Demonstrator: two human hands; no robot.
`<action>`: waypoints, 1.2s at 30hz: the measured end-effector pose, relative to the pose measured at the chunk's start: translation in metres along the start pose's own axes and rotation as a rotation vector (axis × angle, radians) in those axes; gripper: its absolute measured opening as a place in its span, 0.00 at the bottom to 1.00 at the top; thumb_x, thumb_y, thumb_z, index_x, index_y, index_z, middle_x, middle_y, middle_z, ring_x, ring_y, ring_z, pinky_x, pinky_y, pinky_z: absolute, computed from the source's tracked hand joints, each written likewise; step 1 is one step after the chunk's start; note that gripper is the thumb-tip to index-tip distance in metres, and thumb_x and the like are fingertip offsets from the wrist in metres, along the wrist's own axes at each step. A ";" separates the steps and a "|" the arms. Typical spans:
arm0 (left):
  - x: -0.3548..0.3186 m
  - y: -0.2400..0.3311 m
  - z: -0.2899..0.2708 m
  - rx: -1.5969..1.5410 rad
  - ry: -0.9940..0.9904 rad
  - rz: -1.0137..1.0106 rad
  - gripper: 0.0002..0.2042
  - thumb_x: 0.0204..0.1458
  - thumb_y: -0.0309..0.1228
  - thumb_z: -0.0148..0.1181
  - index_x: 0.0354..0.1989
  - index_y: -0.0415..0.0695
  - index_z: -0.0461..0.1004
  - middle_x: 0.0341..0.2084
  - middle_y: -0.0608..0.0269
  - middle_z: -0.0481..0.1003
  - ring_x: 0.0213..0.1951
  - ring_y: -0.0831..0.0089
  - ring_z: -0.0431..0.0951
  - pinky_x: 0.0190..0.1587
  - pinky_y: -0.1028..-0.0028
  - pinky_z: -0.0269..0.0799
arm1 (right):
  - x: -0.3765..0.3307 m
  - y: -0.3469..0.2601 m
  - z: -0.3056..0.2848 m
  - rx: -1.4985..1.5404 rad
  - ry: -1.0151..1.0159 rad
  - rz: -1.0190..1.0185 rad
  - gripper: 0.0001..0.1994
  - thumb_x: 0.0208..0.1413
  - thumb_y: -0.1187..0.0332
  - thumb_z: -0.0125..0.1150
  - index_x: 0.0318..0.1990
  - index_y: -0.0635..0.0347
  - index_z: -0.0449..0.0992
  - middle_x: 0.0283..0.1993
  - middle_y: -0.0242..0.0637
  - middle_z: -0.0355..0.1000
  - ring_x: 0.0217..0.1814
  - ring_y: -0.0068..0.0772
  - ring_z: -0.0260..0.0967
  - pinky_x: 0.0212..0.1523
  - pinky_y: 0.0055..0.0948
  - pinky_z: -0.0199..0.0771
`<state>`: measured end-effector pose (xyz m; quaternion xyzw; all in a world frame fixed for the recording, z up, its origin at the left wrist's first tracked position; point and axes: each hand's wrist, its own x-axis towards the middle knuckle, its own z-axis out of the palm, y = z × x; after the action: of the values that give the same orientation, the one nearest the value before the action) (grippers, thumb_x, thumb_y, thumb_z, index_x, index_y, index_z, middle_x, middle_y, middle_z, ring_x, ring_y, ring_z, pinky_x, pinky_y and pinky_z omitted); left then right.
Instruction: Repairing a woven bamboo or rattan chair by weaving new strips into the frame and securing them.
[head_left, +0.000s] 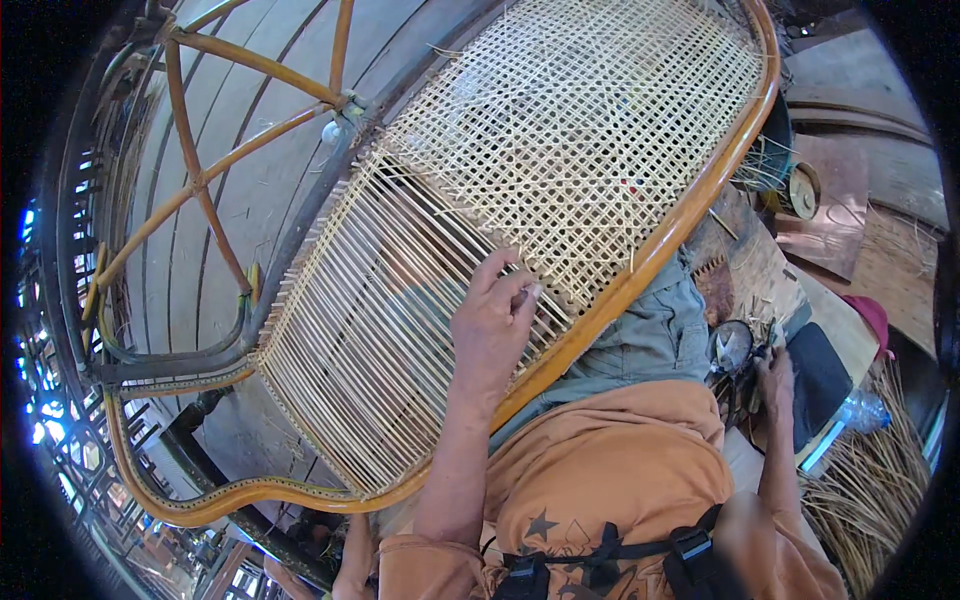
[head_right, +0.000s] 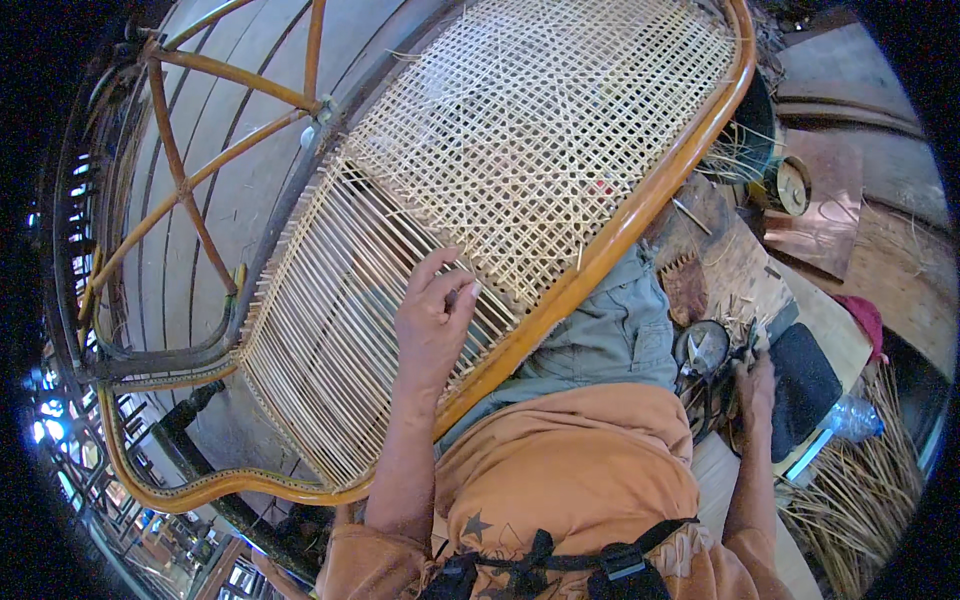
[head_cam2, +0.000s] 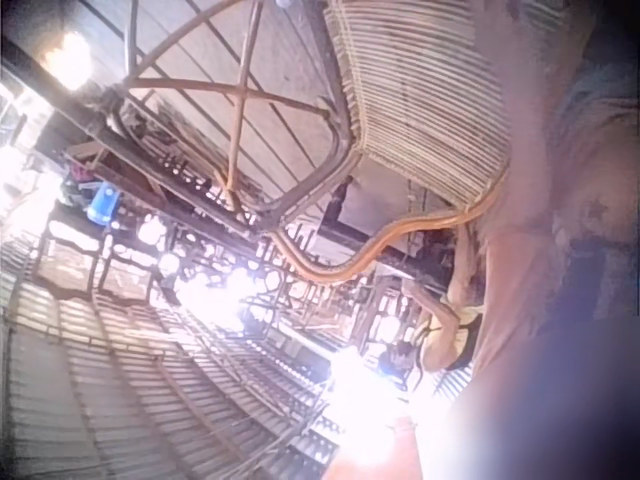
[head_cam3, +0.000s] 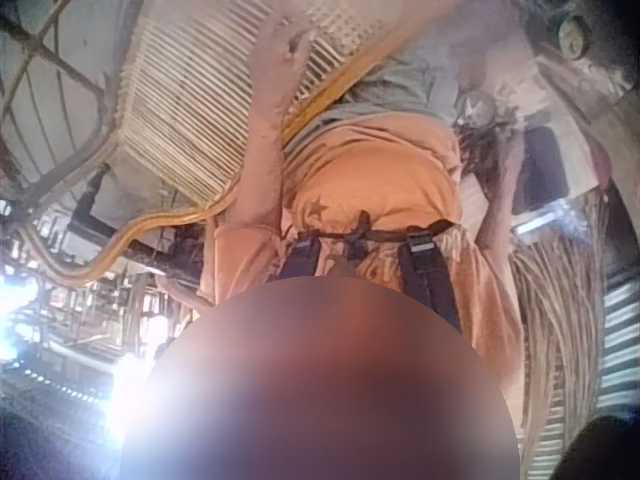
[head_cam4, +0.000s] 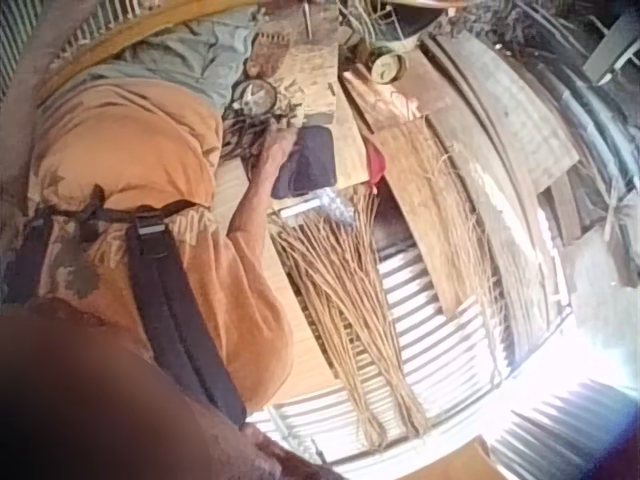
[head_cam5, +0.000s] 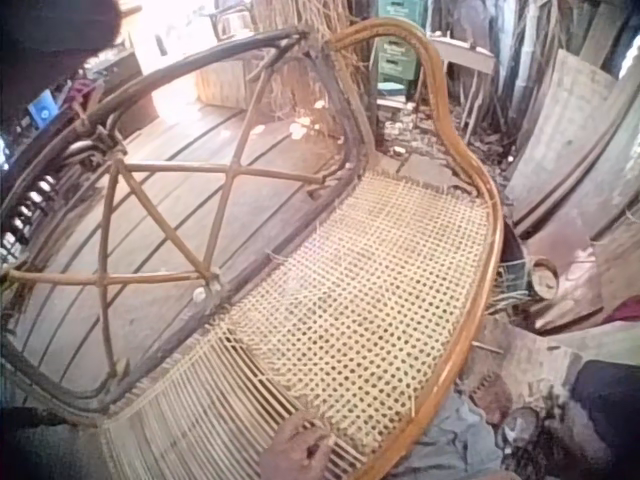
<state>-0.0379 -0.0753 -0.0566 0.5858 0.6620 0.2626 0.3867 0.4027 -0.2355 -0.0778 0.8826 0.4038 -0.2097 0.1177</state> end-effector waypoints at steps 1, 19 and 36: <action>0.002 0.001 0.000 -0.008 -0.025 0.002 0.09 0.47 0.23 0.58 0.38 0.44 0.75 0.45 0.63 0.72 0.28 0.75 0.77 0.31 0.77 0.72 | -0.006 -0.023 -0.015 -0.016 0.103 -0.015 0.24 0.53 0.65 0.55 0.55 0.66 0.63 0.48 0.57 0.67 0.53 0.55 0.64 0.52 0.38 0.65; 0.016 -0.022 -0.011 -0.342 -0.105 -0.204 0.17 0.51 0.21 0.47 0.50 0.36 0.70 0.47 0.60 0.69 0.41 0.74 0.72 0.46 0.78 0.66 | -0.057 -0.379 0.013 0.080 0.097 -1.148 0.08 0.46 0.67 0.56 0.35 0.52 0.73 0.35 0.34 0.70 0.42 0.35 0.67 0.44 0.36 0.63; 0.018 -0.017 0.003 0.161 0.036 0.003 0.09 0.47 0.31 0.59 0.37 0.48 0.75 0.37 0.65 0.74 0.33 0.64 0.77 0.35 0.70 0.73 | -0.011 -0.374 -0.007 0.372 -0.302 -1.088 0.07 0.54 0.69 0.53 0.36 0.62 0.72 0.33 0.49 0.70 0.38 0.52 0.68 0.40 0.41 0.68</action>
<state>-0.0457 -0.0609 -0.0752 0.6112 0.6869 0.2198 0.3259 0.1130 0.0013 -0.0810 0.5152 0.7335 -0.4302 -0.1071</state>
